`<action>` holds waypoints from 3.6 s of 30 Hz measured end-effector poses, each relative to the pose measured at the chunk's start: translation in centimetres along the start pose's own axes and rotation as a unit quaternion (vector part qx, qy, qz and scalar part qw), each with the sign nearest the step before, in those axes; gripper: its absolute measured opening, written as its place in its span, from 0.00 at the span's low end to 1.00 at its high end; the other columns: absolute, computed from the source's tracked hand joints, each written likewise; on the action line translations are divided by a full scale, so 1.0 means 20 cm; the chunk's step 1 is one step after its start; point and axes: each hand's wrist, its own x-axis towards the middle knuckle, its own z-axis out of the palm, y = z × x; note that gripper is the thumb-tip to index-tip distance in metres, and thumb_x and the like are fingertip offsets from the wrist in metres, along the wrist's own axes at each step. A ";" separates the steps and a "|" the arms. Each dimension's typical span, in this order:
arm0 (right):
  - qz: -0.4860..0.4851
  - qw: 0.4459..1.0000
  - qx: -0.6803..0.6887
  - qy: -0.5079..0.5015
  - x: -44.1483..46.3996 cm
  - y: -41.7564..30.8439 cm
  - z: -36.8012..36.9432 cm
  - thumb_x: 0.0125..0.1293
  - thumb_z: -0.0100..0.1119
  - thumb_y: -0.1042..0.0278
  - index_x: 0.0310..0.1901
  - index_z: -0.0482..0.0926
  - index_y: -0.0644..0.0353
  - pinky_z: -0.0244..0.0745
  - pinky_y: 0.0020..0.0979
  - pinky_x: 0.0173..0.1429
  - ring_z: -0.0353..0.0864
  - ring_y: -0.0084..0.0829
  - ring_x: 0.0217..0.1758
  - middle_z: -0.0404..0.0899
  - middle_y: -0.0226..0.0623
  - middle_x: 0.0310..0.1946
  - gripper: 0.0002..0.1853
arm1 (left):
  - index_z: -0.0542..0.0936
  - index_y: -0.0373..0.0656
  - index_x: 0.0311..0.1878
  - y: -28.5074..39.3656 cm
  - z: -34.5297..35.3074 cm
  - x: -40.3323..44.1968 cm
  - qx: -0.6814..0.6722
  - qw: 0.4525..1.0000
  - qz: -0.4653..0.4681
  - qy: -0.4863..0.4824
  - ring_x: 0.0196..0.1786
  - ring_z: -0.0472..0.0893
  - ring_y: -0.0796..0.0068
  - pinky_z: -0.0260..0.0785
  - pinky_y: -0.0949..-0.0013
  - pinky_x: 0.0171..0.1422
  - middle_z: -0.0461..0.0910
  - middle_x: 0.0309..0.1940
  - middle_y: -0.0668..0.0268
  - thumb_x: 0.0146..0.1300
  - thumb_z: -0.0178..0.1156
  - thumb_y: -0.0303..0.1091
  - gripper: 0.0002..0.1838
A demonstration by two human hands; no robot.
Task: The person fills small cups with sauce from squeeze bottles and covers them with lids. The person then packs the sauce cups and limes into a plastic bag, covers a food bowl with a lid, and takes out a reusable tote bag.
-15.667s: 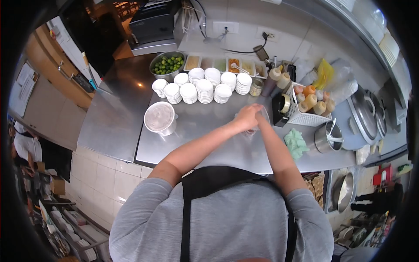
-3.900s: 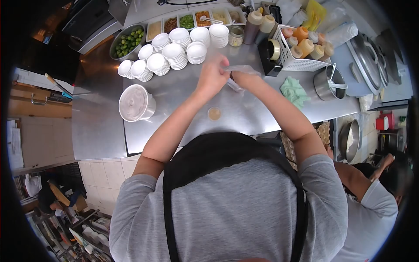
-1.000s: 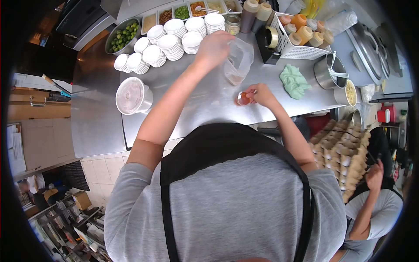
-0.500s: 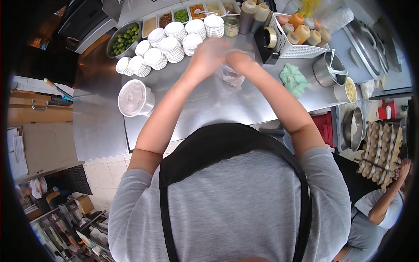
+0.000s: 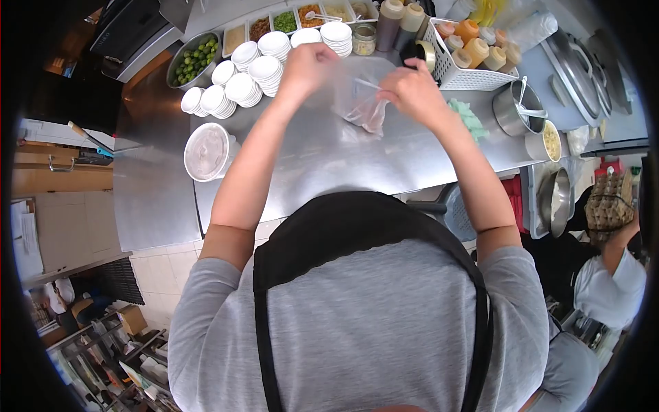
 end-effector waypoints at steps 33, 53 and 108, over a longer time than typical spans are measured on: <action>0.041 0.958 0.154 -0.237 0.26 -0.39 0.07 0.58 0.45 0.72 0.44 0.74 0.62 0.71 0.38 0.50 0.76 0.43 0.48 0.76 0.47 0.44 0.13 | 0.72 0.39 0.38 0.08 -0.01 -0.35 -0.076 0.995 -0.016 0.062 0.23 0.76 0.72 0.67 0.68 0.28 0.74 0.18 0.63 0.42 0.58 0.24 0.15; -0.020 0.975 0.211 -0.071 0.15 -0.30 -0.29 0.50 0.58 0.68 0.39 0.78 0.56 0.71 0.40 0.44 0.76 0.45 0.40 0.78 0.44 0.36 0.12 | 0.55 0.33 0.60 0.41 -1.07 0.21 -0.317 0.823 0.305 0.359 0.51 0.70 0.70 0.58 0.71 0.59 0.72 0.48 0.55 0.50 0.54 0.21 0.32; 0.018 0.985 0.163 -0.045 0.16 -0.29 -0.03 0.51 0.56 0.68 0.27 0.80 0.62 0.71 0.38 0.42 0.76 0.43 0.40 0.77 0.41 0.35 0.07 | 0.80 0.37 0.34 0.04 0.06 -0.54 0.097 0.989 0.093 0.065 0.36 0.75 0.64 0.68 0.66 0.42 0.78 0.39 0.60 0.54 0.55 0.26 0.06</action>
